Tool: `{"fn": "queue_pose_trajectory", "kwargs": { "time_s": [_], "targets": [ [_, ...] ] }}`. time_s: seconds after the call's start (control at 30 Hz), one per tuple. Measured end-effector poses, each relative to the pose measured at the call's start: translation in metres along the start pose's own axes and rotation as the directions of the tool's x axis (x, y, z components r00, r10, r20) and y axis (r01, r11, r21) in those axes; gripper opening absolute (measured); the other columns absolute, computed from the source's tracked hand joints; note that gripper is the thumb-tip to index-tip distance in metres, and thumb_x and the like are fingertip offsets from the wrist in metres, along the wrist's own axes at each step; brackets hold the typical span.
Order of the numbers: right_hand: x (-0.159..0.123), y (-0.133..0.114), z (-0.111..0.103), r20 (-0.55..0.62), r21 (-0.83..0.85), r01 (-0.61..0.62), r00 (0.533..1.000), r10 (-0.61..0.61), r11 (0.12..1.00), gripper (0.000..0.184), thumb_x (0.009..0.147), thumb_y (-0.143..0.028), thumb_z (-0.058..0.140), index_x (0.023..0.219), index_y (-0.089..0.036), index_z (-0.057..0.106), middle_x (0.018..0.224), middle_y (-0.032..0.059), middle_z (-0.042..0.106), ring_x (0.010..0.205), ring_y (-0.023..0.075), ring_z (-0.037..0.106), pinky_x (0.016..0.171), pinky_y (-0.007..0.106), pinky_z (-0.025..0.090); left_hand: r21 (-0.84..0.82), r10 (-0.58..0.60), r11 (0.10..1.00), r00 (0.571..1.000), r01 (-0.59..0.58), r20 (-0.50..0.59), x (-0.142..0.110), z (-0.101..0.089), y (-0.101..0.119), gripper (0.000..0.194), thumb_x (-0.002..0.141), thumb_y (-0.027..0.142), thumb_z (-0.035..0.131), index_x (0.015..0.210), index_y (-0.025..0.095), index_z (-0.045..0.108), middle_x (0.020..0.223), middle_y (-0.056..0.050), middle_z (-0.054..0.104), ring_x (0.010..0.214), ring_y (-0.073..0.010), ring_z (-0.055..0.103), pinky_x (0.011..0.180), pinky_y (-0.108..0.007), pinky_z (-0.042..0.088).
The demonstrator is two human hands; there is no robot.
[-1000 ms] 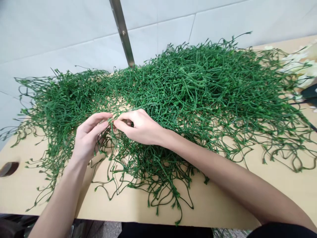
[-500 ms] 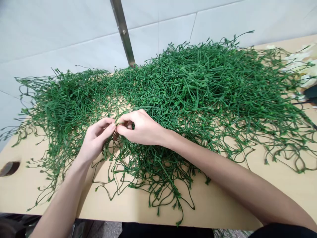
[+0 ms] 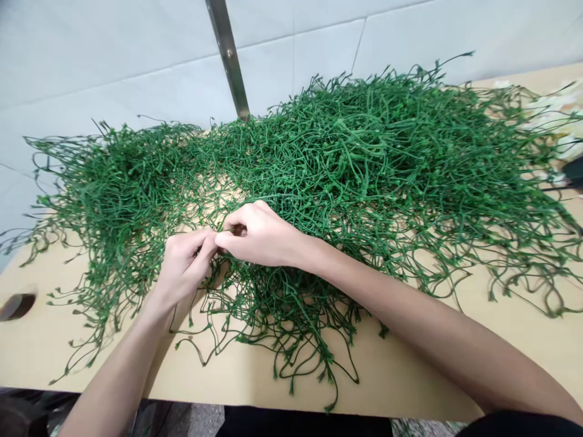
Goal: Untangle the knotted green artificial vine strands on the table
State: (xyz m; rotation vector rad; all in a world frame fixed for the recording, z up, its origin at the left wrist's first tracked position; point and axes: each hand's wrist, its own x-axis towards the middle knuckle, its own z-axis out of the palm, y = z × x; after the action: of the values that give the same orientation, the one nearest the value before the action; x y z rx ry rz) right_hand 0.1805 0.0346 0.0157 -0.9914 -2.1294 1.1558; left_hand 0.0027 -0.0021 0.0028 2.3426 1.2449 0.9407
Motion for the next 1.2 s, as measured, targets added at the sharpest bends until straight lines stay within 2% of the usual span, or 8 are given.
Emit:
{"fn": "queue_pose_trajectory", "kwargs": {
  "time_s": [0.17, 0.33, 0.47, 0.67, 0.8, 0.97, 1.07, 1.2],
  "targets": [
    [-0.001, 0.000, 0.000, 0.011, 0.001, 0.024, 1.000, -0.024, 1.000, 0.023, 0.072, -0.026, 0.050, 0.054, -0.014, 0.057, 0.051, -0.0041, 0.039, 0.052, 0.0069, 0.033, 0.052, 0.024, 0.026, 0.001, 0.043, 0.999, 0.999, -0.043, 0.009, -0.001, 0.001, 0.001, 0.037, 0.095, 0.017, 0.043, 0.060, 0.019, 0.033, 0.054, 0.005, 0.036, 0.048, -0.0078, 0.030, 0.050, -0.023, 0.027],
    [-0.001, 0.004, 0.004, -0.061, -0.016, 0.094, 0.994, -0.095, 0.995, 0.017, 0.069, -0.023, 0.052, 0.054, -0.014, 0.056, 0.062, 0.0003, 0.055, 0.060, 0.0093, 0.041, 0.060, 0.025, 0.034, -0.122, -0.082, 0.988, 0.989, 0.097, 0.119, 0.003, 0.000, 0.004, 0.038, 0.096, 0.024, 0.041, 0.059, 0.019, 0.034, 0.054, 0.005, 0.037, 0.049, -0.0086, 0.031, 0.051, -0.024, 0.028],
    [0.000, 0.008, 0.005, -0.051, -0.032, 0.164, 0.985, -0.166, 0.986, 0.015, 0.070, -0.019, 0.053, 0.056, -0.015, 0.057, 0.063, 0.0001, 0.058, 0.061, 0.0095, 0.042, 0.063, 0.025, 0.036, -0.213, -0.150, 0.959, 0.973, 0.186, 0.176, 0.003, 0.001, 0.001, 0.039, 0.096, 0.029, 0.041, 0.059, 0.019, 0.035, 0.055, 0.005, 0.035, 0.051, -0.0088, 0.030, 0.052, -0.024, 0.028],
    [-0.001, 0.009, 0.003, -0.021, -0.056, 0.207, 0.978, -0.209, 0.977, 0.020, 0.073, -0.014, 0.051, 0.058, -0.015, 0.064, 0.065, 0.0004, 0.063, 0.060, 0.0094, 0.047, 0.066, 0.025, 0.038, -0.347, -0.196, 0.895, 0.946, 0.279, 0.257, 0.001, 0.001, -0.003, 0.044, 0.097, 0.042, 0.041, 0.064, 0.016, 0.056, 0.057, 0.003, 0.043, 0.053, -0.0098, 0.038, 0.051, -0.024, 0.031],
    [0.000, 0.013, 0.004, -0.038, -0.052, 0.292, 0.955, -0.294, 0.955, 0.024, 0.074, -0.010, 0.047, 0.061, -0.016, 0.067, 0.065, 0.0002, 0.065, 0.060, 0.0093, 0.050, 0.066, 0.024, 0.039, -0.390, -0.231, 0.861, 0.934, 0.327, 0.272, 0.002, 0.000, -0.004, 0.051, 0.093, 0.054, 0.044, 0.063, 0.016, 0.059, 0.057, 0.001, 0.049, 0.053, -0.0108, 0.043, 0.052, -0.024, 0.034],
    [0.003, 0.017, 0.002, -0.079, 0.056, 0.420, 0.906, -0.415, 0.906, 0.029, 0.071, 0.002, 0.037, 0.067, -0.015, 0.059, 0.070, -0.0019, 0.064, 0.065, 0.0075, 0.051, 0.067, 0.021, 0.039, -0.515, -0.312, 0.783, 0.936, 0.349, 0.161, 0.003, -0.004, -0.007, 0.054, 0.086, 0.061, 0.052, 0.057, 0.016, 0.057, 0.058, -0.001, 0.055, 0.054, -0.0118, 0.049, 0.054, -0.025, 0.041],
    [0.004, 0.013, 0.000, -0.101, 0.070, 0.307, 0.949, -0.299, 0.949, 0.020, 0.073, -0.002, 0.042, 0.071, -0.014, 0.058, 0.072, -0.0013, 0.061, 0.065, 0.0078, 0.048, 0.066, 0.022, 0.037, -0.508, -0.329, 0.800, 0.942, 0.318, 0.071, 0.003, -0.006, -0.008, 0.053, 0.088, 0.058, 0.051, 0.055, 0.016, 0.057, 0.056, -0.001, 0.055, 0.051, -0.0112, 0.047, 0.051, -0.025, 0.038],
    [0.001, 0.003, 0.001, -0.153, 0.136, 0.141, 0.981, -0.120, 0.981, 0.017, 0.083, -0.023, 0.053, 0.070, -0.014, 0.059, 0.067, -0.0019, 0.055, 0.061, 0.0082, 0.044, 0.060, 0.023, 0.035, -0.363, -0.304, 0.892, 0.952, 0.269, -0.044, 0.003, -0.007, -0.004, 0.050, 0.092, 0.051, 0.050, 0.057, 0.016, 0.056, 0.051, 0.001, 0.049, 0.047, -0.0100, 0.041, 0.047, -0.025, 0.032]
  ]
}}
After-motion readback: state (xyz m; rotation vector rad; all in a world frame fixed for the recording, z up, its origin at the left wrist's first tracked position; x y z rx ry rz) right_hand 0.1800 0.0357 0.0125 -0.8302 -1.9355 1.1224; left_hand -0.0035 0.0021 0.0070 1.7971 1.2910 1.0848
